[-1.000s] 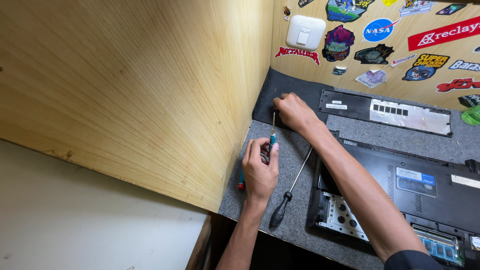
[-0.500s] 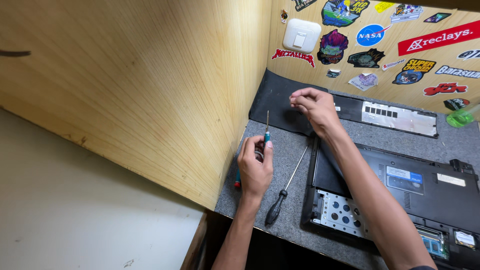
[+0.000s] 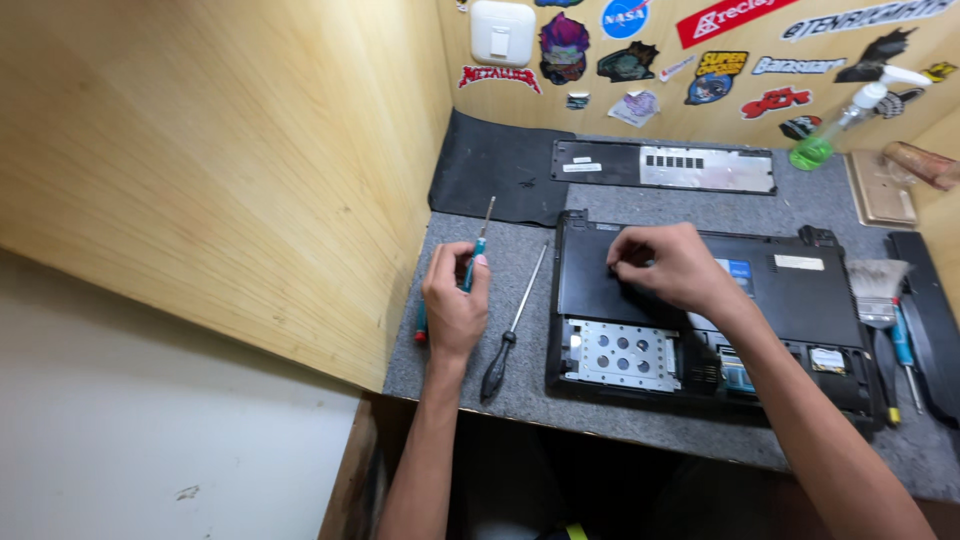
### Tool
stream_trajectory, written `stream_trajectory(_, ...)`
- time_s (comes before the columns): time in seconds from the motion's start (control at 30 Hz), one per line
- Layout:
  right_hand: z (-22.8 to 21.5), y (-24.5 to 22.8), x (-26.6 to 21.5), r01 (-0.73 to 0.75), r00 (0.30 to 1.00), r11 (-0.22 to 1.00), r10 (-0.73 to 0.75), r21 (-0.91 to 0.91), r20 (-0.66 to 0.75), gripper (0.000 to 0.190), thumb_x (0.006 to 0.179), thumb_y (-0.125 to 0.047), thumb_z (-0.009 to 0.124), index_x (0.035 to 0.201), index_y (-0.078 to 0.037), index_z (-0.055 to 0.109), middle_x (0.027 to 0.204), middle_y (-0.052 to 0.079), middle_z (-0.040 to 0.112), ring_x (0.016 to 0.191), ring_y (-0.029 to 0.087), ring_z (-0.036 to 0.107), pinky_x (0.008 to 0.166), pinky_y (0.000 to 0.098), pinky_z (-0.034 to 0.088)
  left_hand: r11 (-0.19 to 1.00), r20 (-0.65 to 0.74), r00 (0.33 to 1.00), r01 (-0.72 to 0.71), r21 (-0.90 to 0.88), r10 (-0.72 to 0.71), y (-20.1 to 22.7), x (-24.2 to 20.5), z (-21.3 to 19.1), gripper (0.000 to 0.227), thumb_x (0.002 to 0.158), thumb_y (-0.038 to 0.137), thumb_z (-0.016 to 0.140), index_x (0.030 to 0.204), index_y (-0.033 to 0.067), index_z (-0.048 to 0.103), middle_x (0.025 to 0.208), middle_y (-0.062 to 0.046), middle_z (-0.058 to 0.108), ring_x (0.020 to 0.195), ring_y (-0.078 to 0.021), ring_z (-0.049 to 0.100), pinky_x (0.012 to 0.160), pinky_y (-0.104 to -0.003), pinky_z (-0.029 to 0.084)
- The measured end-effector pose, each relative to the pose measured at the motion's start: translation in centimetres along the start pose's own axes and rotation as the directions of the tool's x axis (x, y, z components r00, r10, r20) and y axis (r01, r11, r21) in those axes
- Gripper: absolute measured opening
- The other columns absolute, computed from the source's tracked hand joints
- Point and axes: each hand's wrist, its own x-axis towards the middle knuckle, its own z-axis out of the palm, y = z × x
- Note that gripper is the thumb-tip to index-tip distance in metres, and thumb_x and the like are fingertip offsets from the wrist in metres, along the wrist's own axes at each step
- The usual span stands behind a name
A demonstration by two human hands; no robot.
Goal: The person removes a hard drive from a laptop using a screwdriver, then places it back into the drive bay and secures it with screws. The person also handles a metal bracket and RAM module during the process.
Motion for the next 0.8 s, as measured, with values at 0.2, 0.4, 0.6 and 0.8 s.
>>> stream_trajectory(0.2,-1.2,-1.0,-2.3,0.299,0.954,0.930,-0.286,-0.212,0.091,0.013,0.085,0.007,0.067,0.094,-0.003,0.067,0.082,0.011,0.072,0.082,0.027,0.070,0.080,0.0377,0.058,0.999,0.008,0.999,0.031,0.020,-0.031,-0.1,-0.3,0.0,0.007,0.094,0.013,0.062,0.095,0.0062,0.065,0.077,-0.009,0.059,0.072,-0.0268,0.065,0.062,-0.036,0.054)
stream_trajectory(0.4,-1.6,0.4,-2.8,0.375,0.927,0.905,-0.368,-0.201,0.071,0.026,0.088,0.004,0.067,0.110,-0.009,0.068,0.092,0.009,0.074,0.092,0.028,0.072,0.085,0.0401,0.059,0.999,0.011,1.000,0.008,0.050,-0.009,-0.1,-0.3,0.1,0.008,0.094,0.014,0.062,0.095,0.0069,0.065,0.076,-0.009,0.059,0.071,-0.0282,0.064,0.060,-0.037,0.054)
stream_trajectory(0.6,-4.1,0.4,-5.0,0.201,0.977,0.973,-0.191,0.110,-0.096,0.034,0.086,0.009,0.069,0.116,-0.007,0.072,0.099,0.011,0.077,0.098,0.024,0.074,0.089,0.0386,0.060,0.997,0.034,0.999,-0.022,0.074,0.020,0.1,-0.2,0.2,0.007,0.094,0.014,0.064,0.096,0.0066,0.065,0.077,-0.010,0.059,0.072,-0.0296,0.065,0.061,-0.037,0.054)
stream_trajectory(0.8,-5.4,2.7,-10.4,0.186,0.927,0.968,-0.230,-0.168,-0.298,0.021,0.089,0.002,0.072,0.110,-0.001,0.072,0.108,0.011,0.074,0.100,0.021,0.070,0.093,0.0317,0.056,0.997,0.247,0.967,-0.051,-0.057,0.063,1.7,-0.1,-0.4,0.021,0.101,0.021,0.055,0.110,0.0058,0.068,0.102,-0.007,0.065,0.087,-0.0178,0.061,0.073,-0.030,0.049)
